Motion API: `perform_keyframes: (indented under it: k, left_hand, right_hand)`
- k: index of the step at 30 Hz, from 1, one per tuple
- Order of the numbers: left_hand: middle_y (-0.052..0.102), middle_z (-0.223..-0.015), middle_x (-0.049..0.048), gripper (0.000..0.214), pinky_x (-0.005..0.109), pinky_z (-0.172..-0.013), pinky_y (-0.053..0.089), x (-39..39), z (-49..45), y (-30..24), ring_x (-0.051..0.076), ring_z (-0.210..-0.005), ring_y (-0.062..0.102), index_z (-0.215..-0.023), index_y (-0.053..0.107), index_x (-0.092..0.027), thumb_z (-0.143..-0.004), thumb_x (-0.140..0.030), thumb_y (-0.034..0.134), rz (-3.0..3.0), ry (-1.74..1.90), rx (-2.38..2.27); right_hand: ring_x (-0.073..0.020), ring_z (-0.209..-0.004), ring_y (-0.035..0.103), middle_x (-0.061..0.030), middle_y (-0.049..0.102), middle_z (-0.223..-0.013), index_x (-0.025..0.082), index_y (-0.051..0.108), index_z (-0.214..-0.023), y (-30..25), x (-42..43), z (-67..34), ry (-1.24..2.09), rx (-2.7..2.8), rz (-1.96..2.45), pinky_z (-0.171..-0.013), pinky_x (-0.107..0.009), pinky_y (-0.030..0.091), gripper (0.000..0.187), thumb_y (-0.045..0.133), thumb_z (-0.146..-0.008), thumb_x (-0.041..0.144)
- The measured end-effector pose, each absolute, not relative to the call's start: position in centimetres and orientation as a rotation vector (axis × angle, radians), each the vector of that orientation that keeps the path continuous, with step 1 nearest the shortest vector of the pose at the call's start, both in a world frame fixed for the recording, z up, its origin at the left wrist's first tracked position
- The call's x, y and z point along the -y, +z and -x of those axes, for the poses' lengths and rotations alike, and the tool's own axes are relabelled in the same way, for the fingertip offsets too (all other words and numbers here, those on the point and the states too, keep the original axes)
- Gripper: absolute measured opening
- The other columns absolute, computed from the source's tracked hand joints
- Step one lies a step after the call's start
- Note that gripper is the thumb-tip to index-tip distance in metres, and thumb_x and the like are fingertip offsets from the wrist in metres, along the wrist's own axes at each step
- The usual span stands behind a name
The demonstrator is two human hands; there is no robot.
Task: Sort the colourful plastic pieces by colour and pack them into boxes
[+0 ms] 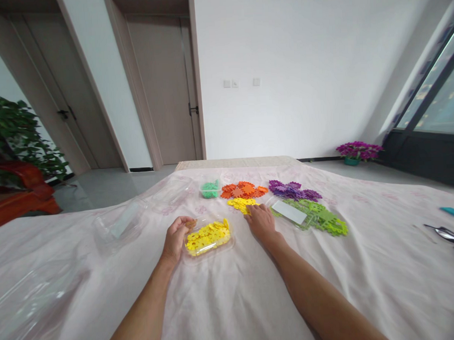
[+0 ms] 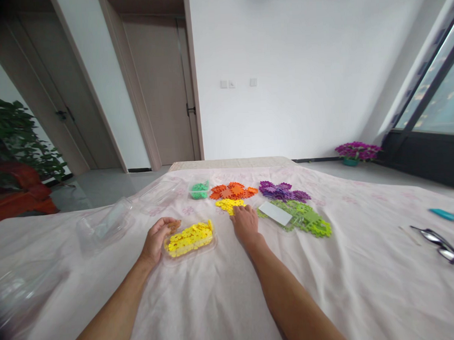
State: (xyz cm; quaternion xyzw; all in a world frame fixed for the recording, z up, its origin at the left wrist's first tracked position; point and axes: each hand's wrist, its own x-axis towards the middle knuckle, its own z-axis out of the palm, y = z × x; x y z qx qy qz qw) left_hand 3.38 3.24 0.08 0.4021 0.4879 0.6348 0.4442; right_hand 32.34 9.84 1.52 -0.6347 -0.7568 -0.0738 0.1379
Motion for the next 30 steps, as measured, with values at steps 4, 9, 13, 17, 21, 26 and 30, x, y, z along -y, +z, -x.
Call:
perform_keyframes:
  k: [4,9,13,17,21,26,30]
  left_hand:
    - [0.074,-0.089,0.0048,0.026,0.031,-0.082,0.046,-3.2,-3.4,0.2,0.022,-0.09,0.067,-0.085,0.064,-0.018,-0.06,-0.022,0.061,-1.004,1.571,-1.203]
    - [0.074,-0.087,0.004,0.025,0.03,-0.082,0.045,-3.2,-3.4,0.2,0.021,-0.089,0.067,-0.085,0.064,-0.018,-0.06,-0.022,0.061,-1.013,1.573,-1.214]
    - [0.073,-0.087,0.0039,0.024,0.03,-0.084,0.045,-3.2,-3.4,0.3,0.022,-0.092,0.067,-0.085,0.063,-0.018,-0.061,-0.023,0.062,-1.013,1.566,-1.206]
    - [0.074,-0.088,0.0049,0.025,0.031,-0.083,0.045,-3.1,-3.5,0.3,0.022,-0.091,0.067,-0.085,0.064,-0.018,-0.061,-0.024,0.062,-1.015,1.568,-1.215]
    - [0.074,-0.087,0.0049,0.025,0.031,-0.083,0.046,-3.1,-3.5,0.3,0.023,-0.091,0.067,-0.084,0.064,-0.018,-0.06,-0.024,0.063,-0.994,1.572,-1.221]
    - [0.074,-0.087,0.0045,0.026,0.033,-0.085,0.046,-3.2,-3.5,0.3,0.023,-0.091,0.067,-0.084,0.064,-0.018,-0.058,-0.022,0.061,-0.994,1.576,-1.199]
    - [0.073,-0.087,0.0041,0.025,0.031,-0.081,0.045,-3.2,-3.5,0.4,0.022,-0.088,0.066,-0.084,0.064,-0.018,-0.06,-0.023,0.06,-1.012,1.57,-1.217]
  right_hand:
    - [-0.0253,-0.102,0.054,-0.0114,0.067,-0.106,0.018,0.064,-0.104,1.7,-10.1,-31.9,-0.319,2.299,1.787,-0.085,-0.035,0.034,0.022,0.045,-0.097,0.028]
    - [-0.0256,-0.099,0.057,-0.0147,0.067,-0.105,0.015,0.064,-0.104,1.9,-10.3,-31.5,-0.349,2.383,1.78,-0.084,-0.036,0.035,0.026,0.04,-0.096,0.018]
    - [-0.0255,-0.1,0.058,-0.0139,0.068,-0.105,0.016,0.062,-0.112,2.0,-10.1,-32.0,-0.304,2.345,1.786,-0.085,-0.035,0.037,0.028,0.039,-0.095,0.015]
    - [-0.0242,-0.102,0.06,-0.0116,0.07,-0.108,0.019,0.056,-0.129,1.9,-10.0,-33.0,-0.226,2.209,1.794,-0.086,-0.032,0.039,0.037,0.04,-0.096,0.02]
    - [-0.0229,-0.099,0.064,-0.0099,0.071,-0.108,0.021,0.055,-0.133,1.5,-10.1,-33.9,-0.085,2.01,1.808,-0.084,-0.031,0.043,0.041,0.04,-0.095,0.023]
    - [-0.021,-0.095,0.066,-0.0076,0.072,-0.111,0.019,0.061,-0.127,1.4,-10.3,-33.6,0.141,1.736,1.55,-0.087,-0.031,0.047,0.042,0.044,-0.089,0.023]
    - [-0.0193,-0.088,0.066,-0.0069,0.072,-0.11,0.018,0.063,-0.123,2.4,-9.1,-31.2,0.302,1.638,1.211,-0.084,-0.032,0.05,0.041,0.046,-0.087,0.028]
